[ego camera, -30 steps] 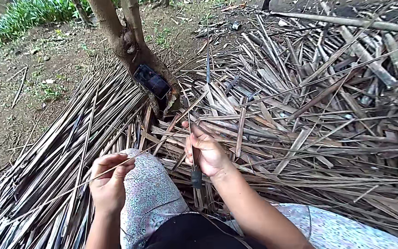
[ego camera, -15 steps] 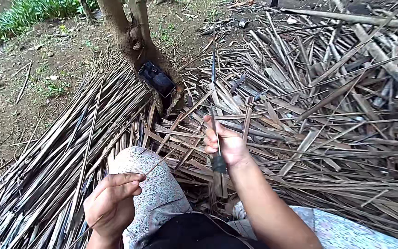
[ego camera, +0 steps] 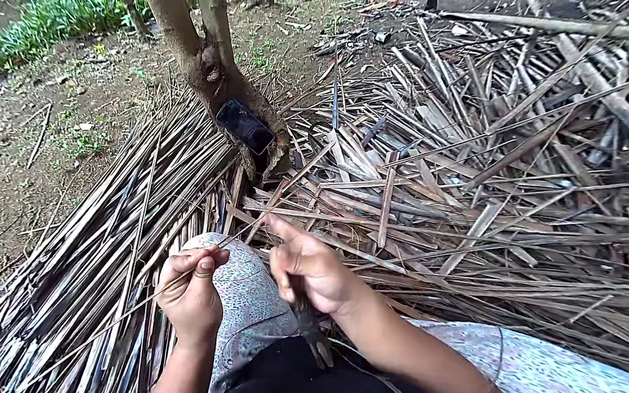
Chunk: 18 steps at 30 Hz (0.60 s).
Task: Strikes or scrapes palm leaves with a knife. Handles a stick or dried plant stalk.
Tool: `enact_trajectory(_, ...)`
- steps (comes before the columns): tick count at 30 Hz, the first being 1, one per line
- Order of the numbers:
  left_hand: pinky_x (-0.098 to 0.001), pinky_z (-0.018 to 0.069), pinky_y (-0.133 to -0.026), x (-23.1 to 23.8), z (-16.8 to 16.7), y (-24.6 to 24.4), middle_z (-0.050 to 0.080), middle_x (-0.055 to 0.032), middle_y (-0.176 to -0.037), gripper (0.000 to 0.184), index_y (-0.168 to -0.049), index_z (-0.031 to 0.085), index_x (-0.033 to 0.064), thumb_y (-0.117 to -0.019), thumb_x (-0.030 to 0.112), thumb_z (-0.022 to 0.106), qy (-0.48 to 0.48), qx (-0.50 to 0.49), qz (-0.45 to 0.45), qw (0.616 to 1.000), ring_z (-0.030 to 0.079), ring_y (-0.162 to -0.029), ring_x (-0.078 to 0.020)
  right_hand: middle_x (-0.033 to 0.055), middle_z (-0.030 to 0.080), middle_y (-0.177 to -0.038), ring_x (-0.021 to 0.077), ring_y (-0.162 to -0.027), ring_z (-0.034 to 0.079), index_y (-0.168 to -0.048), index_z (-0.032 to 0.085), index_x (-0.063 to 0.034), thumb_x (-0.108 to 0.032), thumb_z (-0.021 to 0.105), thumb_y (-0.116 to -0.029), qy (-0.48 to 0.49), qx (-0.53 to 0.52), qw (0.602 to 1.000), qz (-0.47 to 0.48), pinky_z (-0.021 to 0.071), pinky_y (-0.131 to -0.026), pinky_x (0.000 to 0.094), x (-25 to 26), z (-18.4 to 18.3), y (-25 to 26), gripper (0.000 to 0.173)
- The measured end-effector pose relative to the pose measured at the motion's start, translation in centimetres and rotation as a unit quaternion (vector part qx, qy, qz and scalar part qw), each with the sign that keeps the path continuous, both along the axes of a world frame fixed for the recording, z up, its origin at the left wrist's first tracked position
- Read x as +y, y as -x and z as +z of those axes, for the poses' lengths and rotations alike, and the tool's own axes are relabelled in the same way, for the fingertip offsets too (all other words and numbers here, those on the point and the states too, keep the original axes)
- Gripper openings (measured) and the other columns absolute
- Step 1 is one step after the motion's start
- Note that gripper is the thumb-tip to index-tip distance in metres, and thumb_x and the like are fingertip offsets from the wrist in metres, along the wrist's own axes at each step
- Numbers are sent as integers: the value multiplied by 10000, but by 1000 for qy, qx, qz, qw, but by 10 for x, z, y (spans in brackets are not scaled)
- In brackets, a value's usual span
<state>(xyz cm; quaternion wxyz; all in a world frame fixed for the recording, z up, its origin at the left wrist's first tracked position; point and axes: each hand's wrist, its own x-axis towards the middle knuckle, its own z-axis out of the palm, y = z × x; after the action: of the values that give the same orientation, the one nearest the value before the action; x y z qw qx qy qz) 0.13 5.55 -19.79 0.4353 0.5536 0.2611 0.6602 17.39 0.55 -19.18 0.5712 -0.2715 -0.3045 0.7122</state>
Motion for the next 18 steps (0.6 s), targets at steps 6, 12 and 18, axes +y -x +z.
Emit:
enact_trajectory(6,-232,633,-674,-15,7,-21,756,-7,-760,375,-783,630,118,-973,-122,414,199,-49,-21,979,735,-671,-82,-56,626,-705,-17,-537,564,-1313,567,-23,9,477,-983,16,12,998,-56,498,-511,142,5,-7,12,343)
enact_trajectory(12,-211,625,-659,8,12,38,745,25,-745,379,-820,583,118,-1024,-96,345,178,-21,91,980,722,-651,-67,-108,586,-629,7,-508,568,-1255,576,-238,-156,284,-1108,25,22,957,-287,514,-478,182,28,-32,-75,337)
enact_trajectory(18,-203,588,-634,28,20,180,626,75,-748,222,-1208,408,94,-1039,-47,434,233,68,328,913,654,-620,-29,-122,587,-647,8,-535,570,-1260,587,-258,-264,275,-1128,33,-72,925,-373,505,-503,185,36,-56,-130,339)
